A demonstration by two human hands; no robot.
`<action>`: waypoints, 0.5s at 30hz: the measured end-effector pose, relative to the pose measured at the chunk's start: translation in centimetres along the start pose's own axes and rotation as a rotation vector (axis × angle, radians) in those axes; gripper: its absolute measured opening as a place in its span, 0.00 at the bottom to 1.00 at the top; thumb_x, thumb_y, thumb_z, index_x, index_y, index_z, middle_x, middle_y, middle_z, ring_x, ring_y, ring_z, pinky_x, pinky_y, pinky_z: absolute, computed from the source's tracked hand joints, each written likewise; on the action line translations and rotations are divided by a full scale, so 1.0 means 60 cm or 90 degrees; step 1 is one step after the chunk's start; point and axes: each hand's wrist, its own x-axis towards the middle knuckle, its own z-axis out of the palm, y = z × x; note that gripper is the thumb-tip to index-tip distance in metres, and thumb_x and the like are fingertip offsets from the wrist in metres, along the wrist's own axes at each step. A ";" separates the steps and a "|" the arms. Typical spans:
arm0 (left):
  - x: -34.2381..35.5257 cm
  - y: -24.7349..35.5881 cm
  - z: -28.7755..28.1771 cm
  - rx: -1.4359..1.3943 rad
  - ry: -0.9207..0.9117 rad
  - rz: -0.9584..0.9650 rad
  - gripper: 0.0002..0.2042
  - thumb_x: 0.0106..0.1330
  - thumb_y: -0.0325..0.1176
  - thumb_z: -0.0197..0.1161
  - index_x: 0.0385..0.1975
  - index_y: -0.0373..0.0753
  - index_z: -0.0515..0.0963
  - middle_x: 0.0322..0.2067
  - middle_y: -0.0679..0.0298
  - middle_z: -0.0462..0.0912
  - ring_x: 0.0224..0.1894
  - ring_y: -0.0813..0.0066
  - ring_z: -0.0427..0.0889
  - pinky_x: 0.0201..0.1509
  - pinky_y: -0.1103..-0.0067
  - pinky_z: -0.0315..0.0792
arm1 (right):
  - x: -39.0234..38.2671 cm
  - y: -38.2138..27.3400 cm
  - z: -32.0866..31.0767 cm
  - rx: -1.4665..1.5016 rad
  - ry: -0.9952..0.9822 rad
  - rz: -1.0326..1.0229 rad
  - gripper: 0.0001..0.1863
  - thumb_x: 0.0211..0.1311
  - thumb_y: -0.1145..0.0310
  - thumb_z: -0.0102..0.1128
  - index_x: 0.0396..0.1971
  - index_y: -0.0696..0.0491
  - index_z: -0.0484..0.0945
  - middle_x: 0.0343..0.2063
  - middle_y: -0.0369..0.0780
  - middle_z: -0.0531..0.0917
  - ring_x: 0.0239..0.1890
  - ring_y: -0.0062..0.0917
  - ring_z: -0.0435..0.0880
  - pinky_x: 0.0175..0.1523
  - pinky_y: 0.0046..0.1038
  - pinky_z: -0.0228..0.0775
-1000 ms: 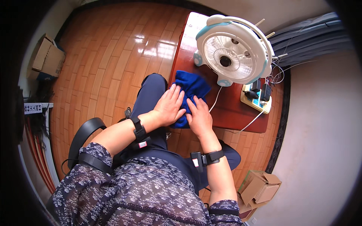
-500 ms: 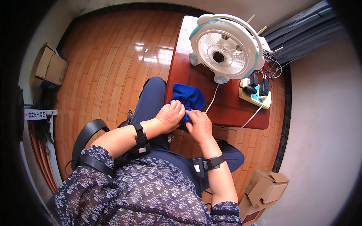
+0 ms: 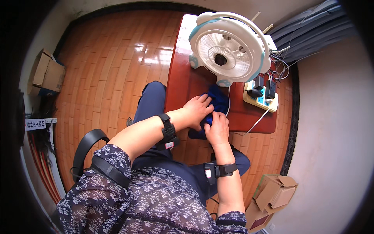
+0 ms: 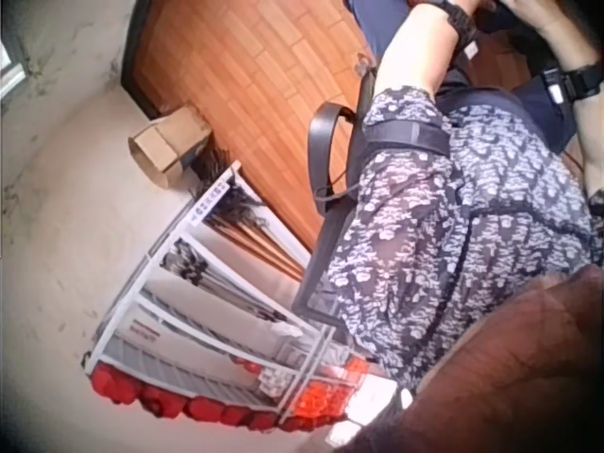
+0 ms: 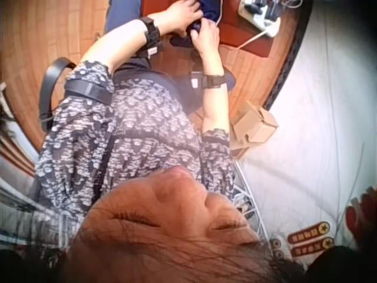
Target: Wiping a wooden table and a small portable fan with a blue cloth.
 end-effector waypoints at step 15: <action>0.101 0.002 -0.018 0.097 -0.058 0.014 0.52 0.25 0.54 0.80 0.59 0.42 0.67 0.59 0.56 0.68 0.62 0.58 0.63 0.59 0.72 0.65 | 0.049 0.024 -0.025 -0.037 -0.076 0.120 0.42 0.44 0.71 0.67 0.62 0.56 0.59 0.57 0.50 0.67 0.54 0.50 0.70 0.58 0.43 0.67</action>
